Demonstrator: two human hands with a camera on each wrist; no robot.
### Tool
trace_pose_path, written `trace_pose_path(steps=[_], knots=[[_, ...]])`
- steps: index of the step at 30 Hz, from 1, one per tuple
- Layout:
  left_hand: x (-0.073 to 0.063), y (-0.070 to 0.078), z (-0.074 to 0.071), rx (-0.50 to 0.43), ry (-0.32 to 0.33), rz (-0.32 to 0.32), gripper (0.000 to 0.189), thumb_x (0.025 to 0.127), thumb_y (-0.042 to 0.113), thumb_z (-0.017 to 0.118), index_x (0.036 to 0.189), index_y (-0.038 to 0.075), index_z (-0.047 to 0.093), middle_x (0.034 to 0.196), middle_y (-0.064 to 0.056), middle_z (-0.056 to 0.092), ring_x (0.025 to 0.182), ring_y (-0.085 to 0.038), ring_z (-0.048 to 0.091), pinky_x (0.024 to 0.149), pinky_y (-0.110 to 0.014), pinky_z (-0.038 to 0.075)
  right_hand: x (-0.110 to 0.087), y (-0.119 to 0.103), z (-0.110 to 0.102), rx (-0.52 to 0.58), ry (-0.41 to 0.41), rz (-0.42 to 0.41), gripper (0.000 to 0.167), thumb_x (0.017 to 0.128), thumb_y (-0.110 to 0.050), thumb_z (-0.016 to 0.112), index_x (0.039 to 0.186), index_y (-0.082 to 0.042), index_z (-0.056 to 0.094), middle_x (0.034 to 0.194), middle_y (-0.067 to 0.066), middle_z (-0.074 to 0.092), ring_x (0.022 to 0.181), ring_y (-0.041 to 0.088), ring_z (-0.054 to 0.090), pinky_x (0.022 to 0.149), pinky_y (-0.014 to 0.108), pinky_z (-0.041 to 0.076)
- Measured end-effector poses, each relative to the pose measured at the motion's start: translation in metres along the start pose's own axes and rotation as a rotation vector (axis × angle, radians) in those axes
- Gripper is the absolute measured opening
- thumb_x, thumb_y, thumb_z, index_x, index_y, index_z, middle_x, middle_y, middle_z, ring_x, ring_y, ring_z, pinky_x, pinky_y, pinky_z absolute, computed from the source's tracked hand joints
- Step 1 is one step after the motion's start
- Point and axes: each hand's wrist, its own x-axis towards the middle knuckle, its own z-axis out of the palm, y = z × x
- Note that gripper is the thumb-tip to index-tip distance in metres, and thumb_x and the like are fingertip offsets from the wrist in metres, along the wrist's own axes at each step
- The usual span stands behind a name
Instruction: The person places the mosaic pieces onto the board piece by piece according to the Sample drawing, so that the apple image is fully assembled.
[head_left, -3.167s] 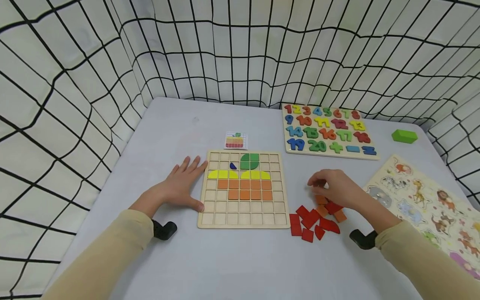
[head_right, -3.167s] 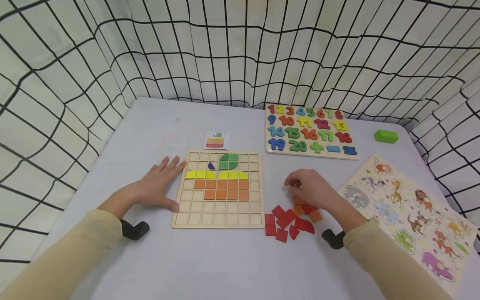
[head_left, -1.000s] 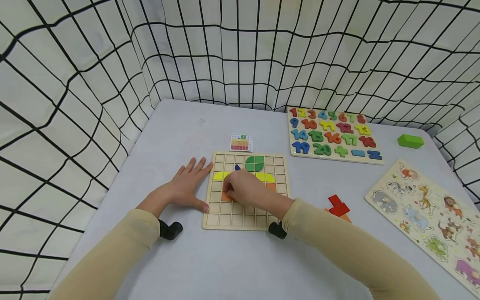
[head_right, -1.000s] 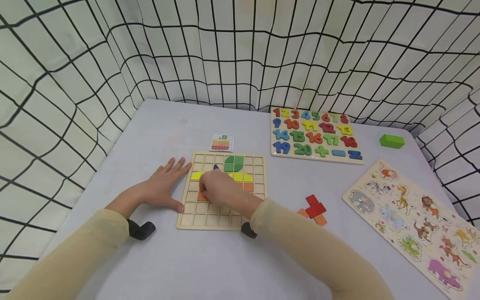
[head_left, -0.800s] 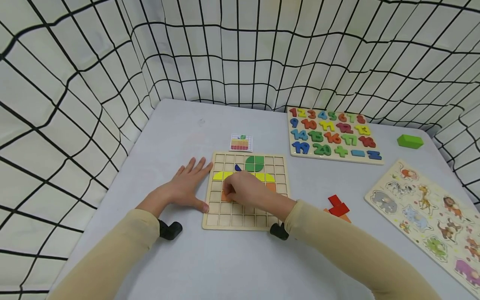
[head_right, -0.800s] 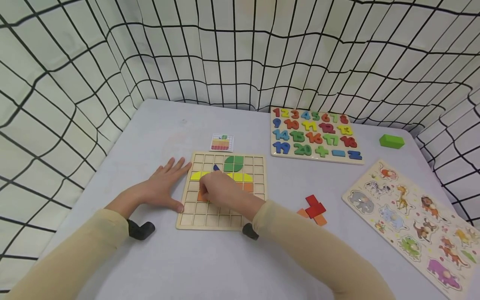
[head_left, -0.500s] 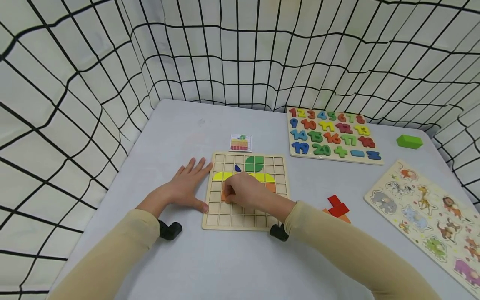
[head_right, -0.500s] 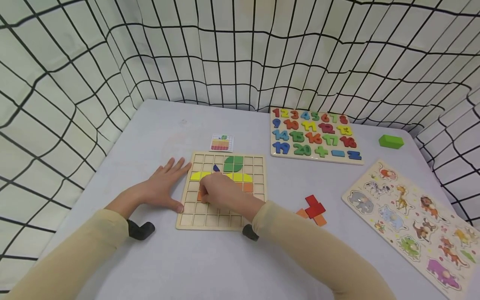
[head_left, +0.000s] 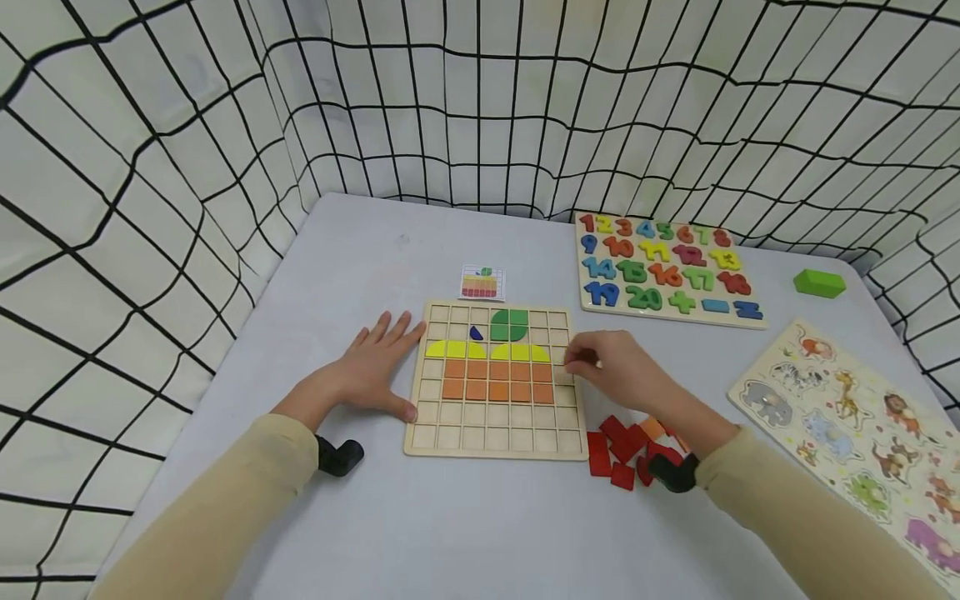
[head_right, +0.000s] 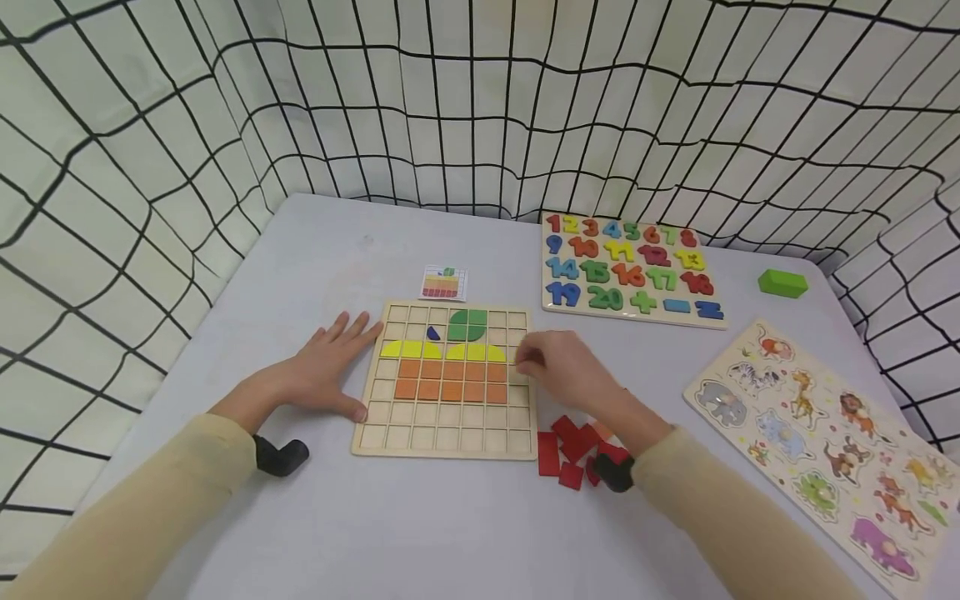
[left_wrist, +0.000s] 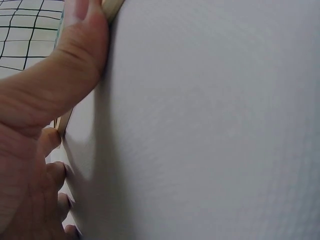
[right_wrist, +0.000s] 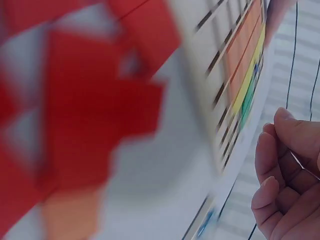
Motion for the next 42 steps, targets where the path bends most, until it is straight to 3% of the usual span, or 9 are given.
trace_pose_path(steps=[4,7,10,16,24,29,33,38,42], knots=[[0.002,0.002,-0.001,0.008,0.000,0.004,0.133,0.070,0.053,0.090,0.164,0.004,0.011,0.171,-0.024,-0.001,0.157,-0.050,-0.008,0.123,-0.071,0.002,-0.033,0.044,-0.017,-0.015,0.028,0.084,0.012,0.097,-0.006,0.068,0.107,-0.007,0.074,0.101,0.007,0.073,0.091,0.020,0.064,0.079,0.032,0.060],[0.002,0.002,-0.001,0.008,-0.002,-0.003,0.133,0.070,0.052,0.090,0.164,0.004,0.011,0.171,-0.024,-0.001,0.157,-0.050,-0.008,0.124,-0.071,0.002,-0.054,0.068,-0.022,-0.005,-0.017,0.111,0.017,0.095,-0.005,0.069,0.111,-0.009,0.074,0.105,0.007,0.073,0.094,0.019,0.064,0.078,0.028,0.059],[0.002,0.003,-0.001,0.007,-0.002,-0.007,0.133,0.070,0.052,0.090,0.164,0.004,0.011,0.171,-0.025,-0.001,0.157,-0.050,-0.008,0.123,-0.071,0.002,-0.070,0.083,-0.023,0.020,-0.088,0.075,0.021,0.093,-0.007,0.072,0.114,-0.013,0.075,0.107,0.003,0.072,0.099,0.018,0.063,0.077,0.021,0.057],[0.001,0.003,0.000,-0.009,0.002,-0.007,0.133,0.069,0.053,0.091,0.164,0.004,0.012,0.171,-0.025,0.000,0.157,-0.050,-0.008,0.123,-0.071,0.002,-0.082,0.093,-0.018,-0.007,-0.136,-0.024,0.025,0.089,-0.011,0.078,0.113,-0.021,0.077,0.110,-0.001,0.068,0.107,0.020,0.059,0.076,0.018,0.056],[0.000,0.002,-0.001,-0.008,0.003,-0.005,0.133,0.069,0.052,0.091,0.164,0.004,0.012,0.171,-0.025,0.000,0.157,-0.050,-0.007,0.123,-0.071,0.003,-0.084,0.090,-0.017,-0.008,-0.132,-0.005,0.022,0.087,-0.010,0.080,0.105,-0.019,0.071,0.102,-0.004,0.065,0.100,0.018,0.057,0.074,0.019,0.056],[0.000,0.003,-0.002,-0.003,0.001,-0.003,0.132,0.070,0.052,0.091,0.164,0.004,0.012,0.171,-0.025,0.000,0.157,-0.050,-0.007,0.124,-0.070,0.002,-0.082,0.085,-0.022,0.068,-0.146,0.054,0.017,0.089,-0.012,0.079,0.098,-0.018,0.066,0.093,-0.004,0.065,0.088,0.016,0.058,0.067,0.021,0.056],[0.000,0.003,-0.002,-0.003,0.003,-0.005,0.132,0.070,0.052,0.091,0.164,0.004,0.013,0.171,-0.024,0.000,0.157,-0.049,-0.008,0.124,-0.070,0.002,-0.070,0.074,-0.024,0.078,-0.090,0.019,0.015,0.089,-0.011,0.079,0.097,-0.017,0.068,0.091,-0.003,0.067,0.086,0.016,0.059,0.068,0.020,0.056],[-0.001,0.003,-0.002,-0.010,0.002,-0.006,0.131,0.070,0.052,0.091,0.164,0.005,0.013,0.171,-0.024,0.000,0.157,-0.049,-0.008,0.124,-0.070,0.001,-0.039,0.049,-0.014,0.100,-0.033,-0.049,0.012,0.090,-0.012,0.078,0.101,-0.015,0.073,0.095,-0.002,0.070,0.088,0.014,0.062,0.077,0.021,0.057],[0.000,0.002,-0.001,-0.011,0.002,-0.007,0.132,0.070,0.052,0.091,0.164,0.005,0.012,0.172,-0.023,-0.001,0.157,-0.049,-0.008,0.124,-0.069,0.001,-0.007,0.018,0.001,0.136,-0.049,-0.046,0.010,0.093,-0.013,0.075,0.104,-0.013,0.075,0.099,0.001,0.072,0.090,0.016,0.065,0.083,0.027,0.060]])
